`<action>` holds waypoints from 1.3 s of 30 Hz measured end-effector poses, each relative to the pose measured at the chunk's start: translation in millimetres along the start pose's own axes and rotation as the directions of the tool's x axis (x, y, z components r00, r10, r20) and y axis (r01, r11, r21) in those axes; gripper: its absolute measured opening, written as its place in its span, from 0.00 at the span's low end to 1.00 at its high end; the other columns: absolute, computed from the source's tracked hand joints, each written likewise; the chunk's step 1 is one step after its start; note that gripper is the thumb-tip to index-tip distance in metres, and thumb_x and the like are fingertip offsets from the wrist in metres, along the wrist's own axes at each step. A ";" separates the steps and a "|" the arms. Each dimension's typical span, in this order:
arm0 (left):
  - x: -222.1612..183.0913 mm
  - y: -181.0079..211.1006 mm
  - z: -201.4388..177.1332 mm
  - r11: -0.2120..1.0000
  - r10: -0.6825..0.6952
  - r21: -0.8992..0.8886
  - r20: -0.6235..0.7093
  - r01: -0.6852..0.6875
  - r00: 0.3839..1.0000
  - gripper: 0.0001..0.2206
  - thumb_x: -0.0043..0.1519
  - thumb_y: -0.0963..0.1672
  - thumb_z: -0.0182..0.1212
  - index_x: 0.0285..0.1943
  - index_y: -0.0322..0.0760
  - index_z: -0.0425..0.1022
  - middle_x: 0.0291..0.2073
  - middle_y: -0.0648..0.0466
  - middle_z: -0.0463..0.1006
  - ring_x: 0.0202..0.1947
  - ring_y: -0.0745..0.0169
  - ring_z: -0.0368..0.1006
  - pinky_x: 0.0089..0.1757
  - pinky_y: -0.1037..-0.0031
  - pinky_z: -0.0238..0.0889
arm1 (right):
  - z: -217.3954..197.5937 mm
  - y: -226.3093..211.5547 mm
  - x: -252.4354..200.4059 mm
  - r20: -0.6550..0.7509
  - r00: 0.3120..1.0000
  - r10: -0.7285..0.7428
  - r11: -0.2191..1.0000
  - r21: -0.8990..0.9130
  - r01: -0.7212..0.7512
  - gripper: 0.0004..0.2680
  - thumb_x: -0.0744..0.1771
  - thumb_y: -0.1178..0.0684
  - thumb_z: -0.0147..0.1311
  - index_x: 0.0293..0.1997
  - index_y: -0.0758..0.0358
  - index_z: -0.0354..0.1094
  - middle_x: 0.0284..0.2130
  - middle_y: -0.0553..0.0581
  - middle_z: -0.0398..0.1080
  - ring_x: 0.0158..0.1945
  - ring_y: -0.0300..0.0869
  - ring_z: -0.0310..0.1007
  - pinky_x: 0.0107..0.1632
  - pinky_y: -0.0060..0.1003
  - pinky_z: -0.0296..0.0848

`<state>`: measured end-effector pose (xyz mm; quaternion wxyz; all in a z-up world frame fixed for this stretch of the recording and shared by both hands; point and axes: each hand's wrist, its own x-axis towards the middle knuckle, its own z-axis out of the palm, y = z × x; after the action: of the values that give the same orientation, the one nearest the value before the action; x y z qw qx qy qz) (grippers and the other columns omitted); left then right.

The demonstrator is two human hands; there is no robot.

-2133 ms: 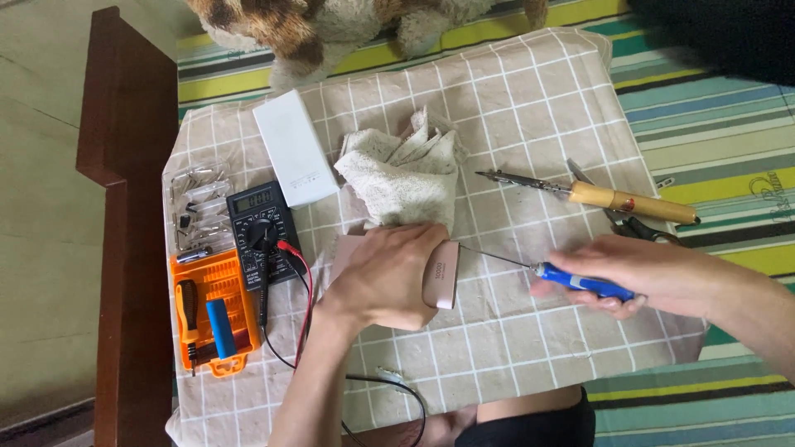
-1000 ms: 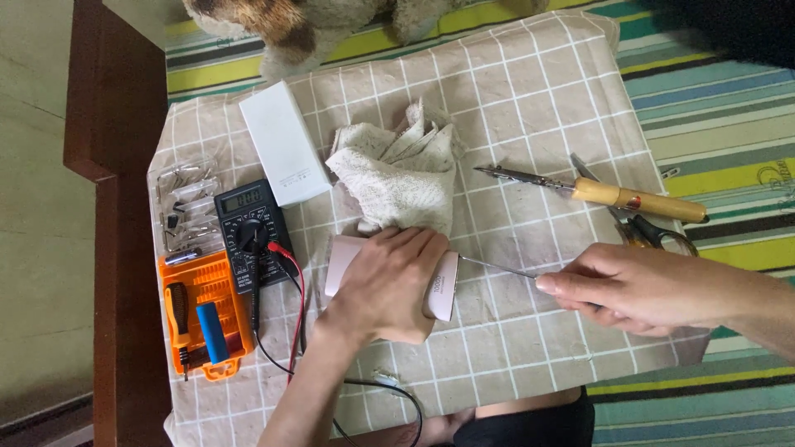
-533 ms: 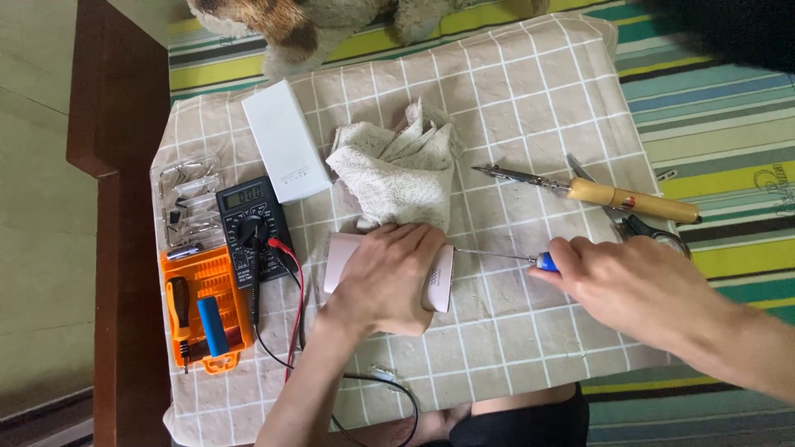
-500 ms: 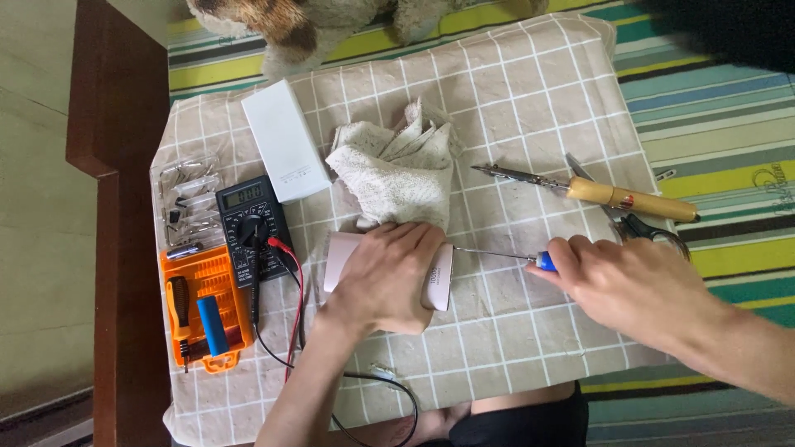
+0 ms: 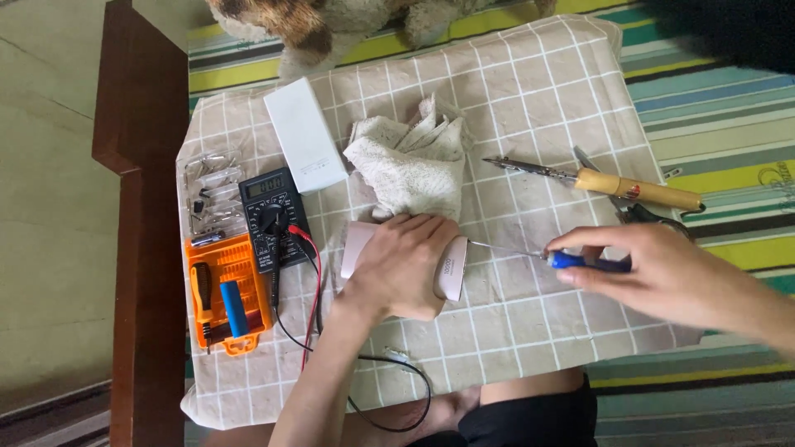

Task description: Using a screwdriver to pry apart the plastic casing of a portable power bank for disassembly.

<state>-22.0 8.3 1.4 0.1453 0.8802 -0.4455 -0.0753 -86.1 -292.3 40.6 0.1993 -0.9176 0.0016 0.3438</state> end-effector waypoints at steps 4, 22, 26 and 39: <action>-1.2 1.3 0.5 1.000 -0.010 -0.010 0.017 0.010 1.000 0.37 0.36 0.47 0.74 0.59 0.35 0.71 0.51 0.44 0.80 0.54 0.47 0.75 0.58 0.57 0.64 | -17.3 -4.0 0.2 0.175 0.977 0.118 0.993 -0.009 -0.118 0.11 0.70 0.40 0.49 0.40 0.41 0.82 0.26 0.37 0.81 0.22 0.30 0.66 0.30 0.20 0.65; -29.0 23.3 -37.0 0.728 0.155 -0.617 -0.276 -0.299 0.948 0.21 0.43 0.43 0.61 0.46 0.31 0.67 0.34 0.48 0.73 0.31 0.51 0.70 0.38 0.66 0.63 | 73.9 74.3 -43.9 0.146 0.967 0.207 0.539 0.808 -0.237 0.20 0.70 0.53 0.47 0.56 0.69 0.93 0.20 0.69 0.66 0.22 0.53 0.60 0.28 0.43 0.61; -33.7 35.3 -23.1 0.645 0.067 -0.716 -0.294 -0.266 0.953 0.22 0.53 0.45 0.63 0.54 0.36 0.63 0.32 0.53 0.70 0.28 0.60 0.72 0.34 0.68 0.70 | 77.7 64.8 -62.5 -0.129 0.935 0.331 0.398 0.917 -0.015 0.18 0.64 0.73 0.55 0.60 0.77 0.79 0.30 0.89 0.82 0.21 0.66 0.65 0.19 0.57 0.66; -50.4 122.8 -24.1 0.605 -0.337 -0.772 -0.470 -0.195 0.815 0.23 0.69 0.48 0.49 0.71 0.34 0.62 0.52 0.48 0.77 0.55 0.53 0.72 0.57 0.58 0.64 | 125.4 157.7 -43.1 -0.856 0.515 0.030 0.999 0.010 -0.040 0.14 0.71 0.63 0.53 0.66 0.73 0.59 0.61 0.75 0.64 0.67 0.61 0.64 0.69 0.52 0.62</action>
<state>-139.1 -15.4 64.0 0.6428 0.7200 -0.2617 -0.0018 -220.2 -397.3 -75.5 0.1608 -0.9689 0.1159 -0.1480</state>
